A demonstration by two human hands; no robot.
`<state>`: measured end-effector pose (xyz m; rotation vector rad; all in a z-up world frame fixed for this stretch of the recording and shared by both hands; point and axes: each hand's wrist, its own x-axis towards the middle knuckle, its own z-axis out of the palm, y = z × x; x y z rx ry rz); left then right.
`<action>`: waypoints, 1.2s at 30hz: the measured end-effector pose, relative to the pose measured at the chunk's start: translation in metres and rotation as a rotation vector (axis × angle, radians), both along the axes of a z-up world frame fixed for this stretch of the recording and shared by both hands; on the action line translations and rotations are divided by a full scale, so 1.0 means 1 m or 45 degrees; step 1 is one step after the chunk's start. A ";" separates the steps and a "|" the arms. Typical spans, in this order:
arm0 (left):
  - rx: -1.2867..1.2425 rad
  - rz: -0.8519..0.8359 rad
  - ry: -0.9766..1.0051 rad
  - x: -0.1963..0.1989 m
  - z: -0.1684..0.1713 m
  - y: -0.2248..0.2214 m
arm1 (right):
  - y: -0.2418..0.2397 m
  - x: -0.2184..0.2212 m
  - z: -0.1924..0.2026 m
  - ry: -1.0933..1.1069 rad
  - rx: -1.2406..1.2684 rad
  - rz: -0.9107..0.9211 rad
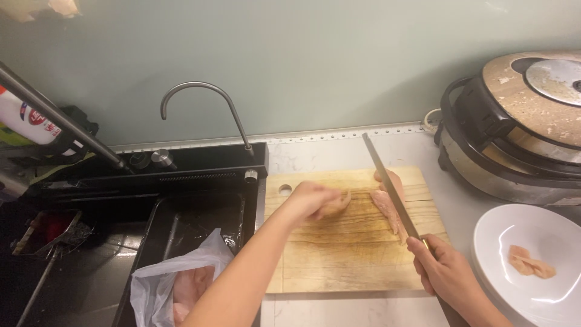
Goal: Slicing raw chicken breast into thin strips on a cutting board.
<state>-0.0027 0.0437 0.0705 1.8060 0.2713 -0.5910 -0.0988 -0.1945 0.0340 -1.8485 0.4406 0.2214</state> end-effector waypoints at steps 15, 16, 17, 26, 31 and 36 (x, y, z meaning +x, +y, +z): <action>-0.140 0.099 -0.196 -0.003 0.002 0.000 | -0.008 0.010 0.009 0.127 -0.134 -0.006; 0.252 -0.045 -0.125 -0.010 0.001 0.007 | -0.005 0.009 0.010 0.119 -0.093 0.005; 0.643 -0.190 -0.051 -0.018 0.000 0.014 | -0.002 0.007 0.011 0.110 -0.053 0.016; 1.009 -0.172 -0.692 0.002 -0.048 -0.016 | 0.049 0.002 0.046 0.373 -0.537 0.380; 1.101 -0.030 -0.987 0.004 -0.087 -0.035 | 0.044 -0.002 0.029 0.372 -0.763 0.438; 1.085 -0.044 -1.110 0.000 -0.091 -0.035 | 0.045 0.000 0.018 0.351 -1.148 0.608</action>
